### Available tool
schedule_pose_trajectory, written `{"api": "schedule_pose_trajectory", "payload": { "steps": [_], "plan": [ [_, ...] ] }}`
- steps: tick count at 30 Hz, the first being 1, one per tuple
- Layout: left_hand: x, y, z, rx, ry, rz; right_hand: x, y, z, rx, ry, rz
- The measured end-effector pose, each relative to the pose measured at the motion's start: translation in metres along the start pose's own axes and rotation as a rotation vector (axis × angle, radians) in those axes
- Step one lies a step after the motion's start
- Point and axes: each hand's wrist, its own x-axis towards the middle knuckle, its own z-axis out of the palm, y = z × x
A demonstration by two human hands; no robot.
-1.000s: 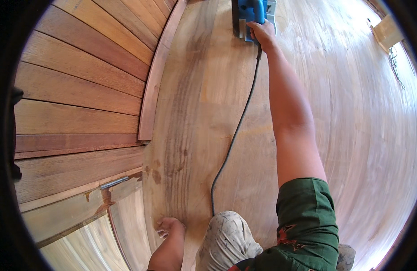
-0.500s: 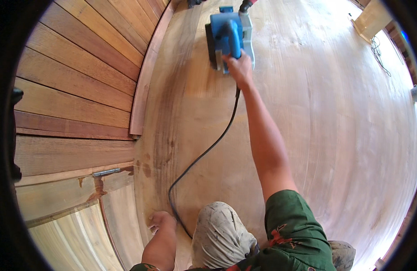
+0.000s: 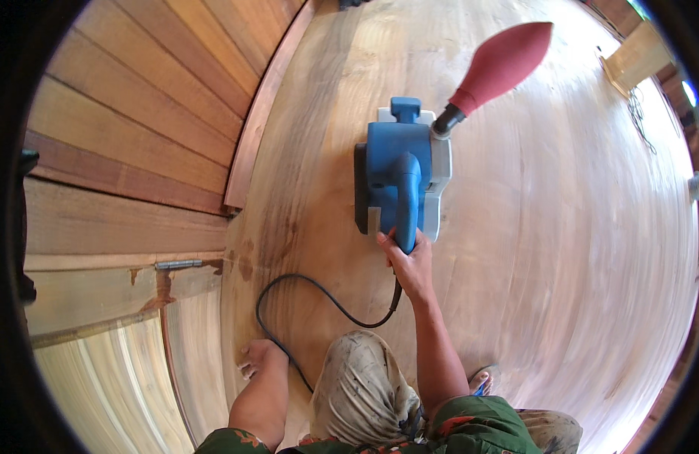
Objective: The person uses an electric sander to smooth a wooden floor. They move the sander across the surface in overlapping passes, occasionally pausing to check the finish.
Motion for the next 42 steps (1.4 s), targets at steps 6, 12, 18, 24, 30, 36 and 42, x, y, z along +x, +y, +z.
{"api": "schedule_pose_trajectory", "payload": {
  "steps": [6, 12, 18, 24, 30, 36, 42],
  "plan": [
    [-0.022, 0.001, -0.048, 0.040, 0.008, -0.090, 0.048, -0.025, 0.029, -0.058, -0.036, -0.132],
    [-0.004, -0.030, -0.031, 0.029, -0.003, -0.081, 0.075, -0.024, 0.061, 0.025, -0.002, -0.159],
    [-0.017, -0.028, -0.024, 0.034, 0.005, -0.022, 0.100, -0.010, 0.120, -0.046, 0.059, -0.225],
    [-0.011, -0.039, -0.011, 0.039, 0.032, 0.079, 0.090, -0.009, 0.151, -0.100, 0.060, -0.201],
    [-0.006, -0.052, 0.009, 0.290, -0.109, 0.249, 0.084, -0.020, 0.171, -0.131, 0.038, -0.146],
    [-0.063, -0.043, -0.062, 0.233, -0.059, 0.162, 0.086, -0.021, 0.174, -0.134, 0.009, -0.132],
    [-0.096, -0.046, -0.092, 0.233, -0.097, 0.187, 0.092, -0.021, 0.174, -0.125, 0.032, -0.128]
  ]
}}
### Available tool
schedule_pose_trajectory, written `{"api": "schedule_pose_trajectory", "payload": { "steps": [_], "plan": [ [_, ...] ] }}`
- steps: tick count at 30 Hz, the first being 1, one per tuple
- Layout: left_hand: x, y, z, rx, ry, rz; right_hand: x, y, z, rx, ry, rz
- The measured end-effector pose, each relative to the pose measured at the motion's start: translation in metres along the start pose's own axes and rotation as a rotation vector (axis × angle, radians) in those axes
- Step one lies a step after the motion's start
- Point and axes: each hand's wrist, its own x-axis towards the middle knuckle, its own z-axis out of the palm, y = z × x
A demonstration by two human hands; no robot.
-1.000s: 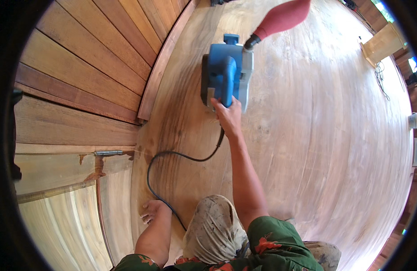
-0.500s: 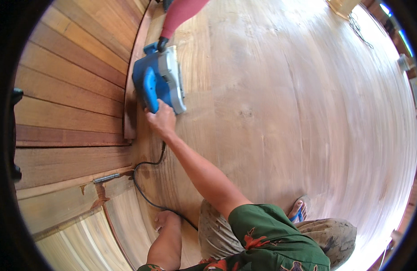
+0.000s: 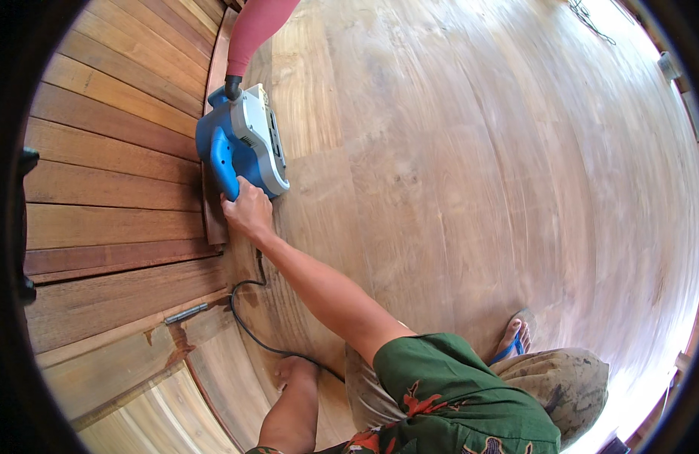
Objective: The person uses an electric sander to smooth a wooden floor. They move the sander across the surface in overlapping passes, occasionally pausing to check the finish.
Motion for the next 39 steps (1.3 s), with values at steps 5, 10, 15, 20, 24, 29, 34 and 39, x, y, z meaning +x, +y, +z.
{"api": "schedule_pose_trajectory", "payload": {
  "steps": [5, 10, 15, 20, 24, 29, 34, 39],
  "plan": [
    [0.038, -0.001, 0.052, -0.065, 0.047, -0.024, -0.002, 0.002, -0.003, 0.012, 0.014, 0.009],
    [0.059, -0.008, 0.074, -0.131, 0.087, -0.059, -0.005, 0.006, -0.007, 0.005, 0.074, 0.018],
    [0.074, 0.005, 0.082, -0.197, 0.127, -0.095, 0.013, 0.008, -0.015, -0.018, 0.172, -0.010],
    [0.096, 0.013, 0.087, -0.223, 0.078, -0.150, 0.052, 0.007, -0.025, -0.050, 0.218, -0.062],
    [0.088, 0.008, 0.057, -0.261, 0.114, -0.164, 0.101, 0.013, -0.053, -0.070, 0.205, -0.163],
    [0.079, 0.003, 0.026, -0.296, 0.074, -0.162, 0.158, 0.005, -0.090, -0.005, 0.131, -0.190],
    [0.105, 0.011, 0.038, -0.191, 0.061, -0.254, 0.147, -0.005, -0.115, 0.055, 0.121, -0.162],
    [0.118, 0.017, 0.051, -0.153, 0.035, -0.289, 0.081, 0.003, -0.114, 0.028, 0.152, -0.181]
  ]
}}
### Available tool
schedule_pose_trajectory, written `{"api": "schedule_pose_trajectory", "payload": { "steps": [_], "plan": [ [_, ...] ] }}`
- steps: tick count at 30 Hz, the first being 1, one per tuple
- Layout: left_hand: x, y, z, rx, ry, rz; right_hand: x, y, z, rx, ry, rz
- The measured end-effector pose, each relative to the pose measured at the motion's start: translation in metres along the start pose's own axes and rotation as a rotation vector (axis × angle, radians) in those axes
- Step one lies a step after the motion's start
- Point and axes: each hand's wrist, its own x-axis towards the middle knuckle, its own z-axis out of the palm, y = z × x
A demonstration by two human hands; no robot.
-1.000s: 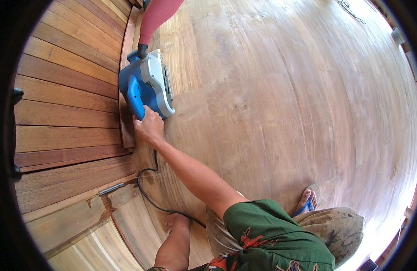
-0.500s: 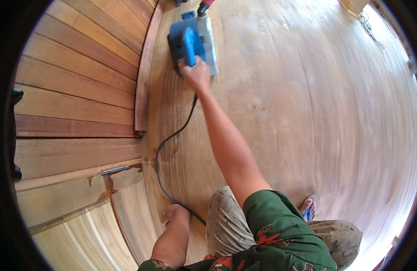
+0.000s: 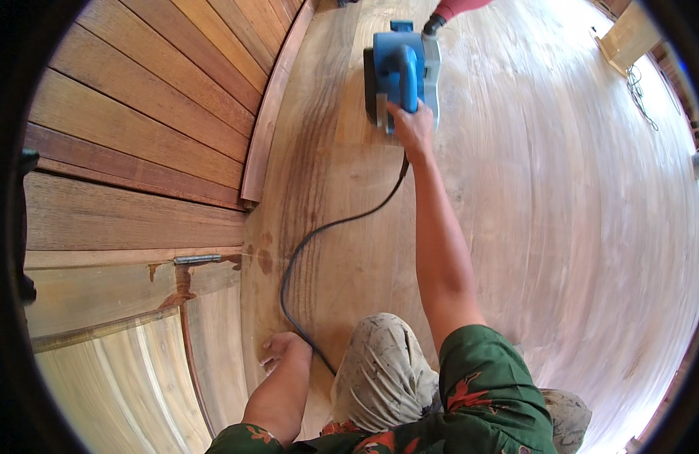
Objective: The person uses an electric sander to smooth a wooden floor. They move the sander across the surface in overlapping passes, occasionally pausing to check the finish.
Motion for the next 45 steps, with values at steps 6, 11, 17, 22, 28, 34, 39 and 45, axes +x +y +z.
{"api": "schedule_pose_trajectory", "payload": {
  "steps": [6, 11, 17, 22, 28, 34, 39, 45],
  "plan": [
    [-0.005, 0.003, -0.004, 0.031, -0.040, 0.027, -0.119, 0.006, -0.031, -0.043, 0.031, 0.019],
    [-0.017, -0.006, -0.025, 0.008, -0.005, 0.101, -0.203, -0.007, -0.035, -0.015, 0.014, 0.114],
    [-0.038, -0.018, -0.046, -0.024, -0.049, 0.136, -0.178, -0.021, -0.020, 0.025, -0.239, 0.152],
    [-0.039, -0.017, -0.053, 0.035, -0.105, 0.140, -0.090, -0.025, 0.015, 0.002, -0.189, 0.053],
    [-0.039, -0.020, -0.079, 0.048, -0.114, 0.190, 0.032, -0.030, 0.081, -0.140, -0.056, -0.033],
    [-0.049, -0.014, -0.078, 0.088, -0.096, 0.237, 0.109, -0.028, 0.107, -0.200, -0.019, -0.016],
    [-0.043, -0.008, -0.055, 0.545, -0.113, 0.318, 0.126, -0.024, 0.113, -0.184, 0.017, -0.044],
    [-0.040, -0.026, -0.034, 0.139, -0.027, 0.208, 0.108, -0.014, 0.050, -0.161, -0.031, -0.028]
  ]
}}
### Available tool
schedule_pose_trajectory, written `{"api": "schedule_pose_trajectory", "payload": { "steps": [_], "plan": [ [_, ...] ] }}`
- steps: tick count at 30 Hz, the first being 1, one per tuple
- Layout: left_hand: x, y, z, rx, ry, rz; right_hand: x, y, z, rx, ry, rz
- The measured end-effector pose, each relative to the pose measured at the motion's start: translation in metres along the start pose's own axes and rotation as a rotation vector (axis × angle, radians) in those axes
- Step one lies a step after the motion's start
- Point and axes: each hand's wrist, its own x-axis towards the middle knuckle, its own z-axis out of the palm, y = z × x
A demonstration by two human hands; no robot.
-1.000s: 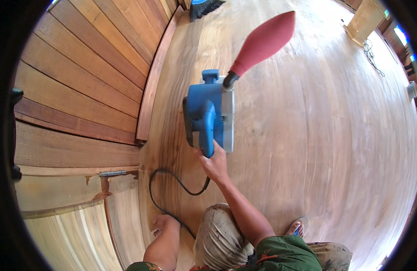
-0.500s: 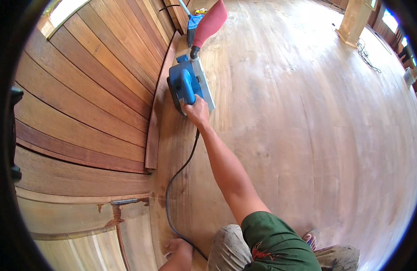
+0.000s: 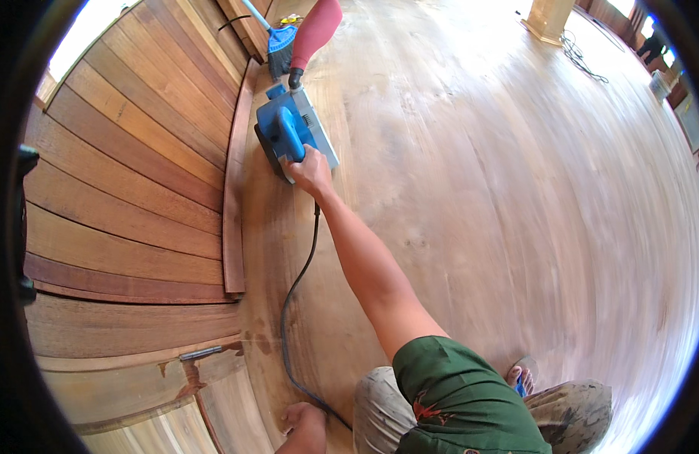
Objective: The person uses an electric sander to smooth a wooden floor. They move the sander across the surface in overlapping passes, occasionally pausing to check the finish.
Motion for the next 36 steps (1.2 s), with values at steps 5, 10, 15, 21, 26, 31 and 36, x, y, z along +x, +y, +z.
{"api": "schedule_pose_trajectory", "payload": {
  "steps": [5, 10, 15, 21, 26, 31, 36],
  "plan": [
    [-0.007, -0.016, 0.018, -0.101, 0.066, 0.020, -0.061, 0.016, -0.063, 0.015, -0.036, 0.018],
    [-0.006, -0.023, 0.024, -0.195, 0.105, 0.014, -0.153, 0.021, -0.114, 0.069, -0.032, 0.028],
    [-0.020, -0.015, 0.007, -0.289, 0.143, 0.009, -0.238, 0.020, -0.159, 0.106, 0.005, 0.126],
    [-0.046, -0.013, -0.017, 0.014, -0.030, 0.083, -0.248, 0.027, -0.167, 0.120, 0.053, 0.138],
    [-0.047, -0.019, -0.013, -0.126, 0.009, 0.056, -0.143, 0.041, -0.137, 0.121, 0.099, -0.017],
    [-0.037, -0.007, -0.009, -0.105, 0.004, 0.044, 0.002, 0.046, -0.098, 0.090, 0.056, -0.029],
    [-0.024, 0.020, -0.014, -0.122, 0.066, -0.003, 0.119, 0.040, -0.057, 0.061, 0.065, -0.023]
  ]
}}
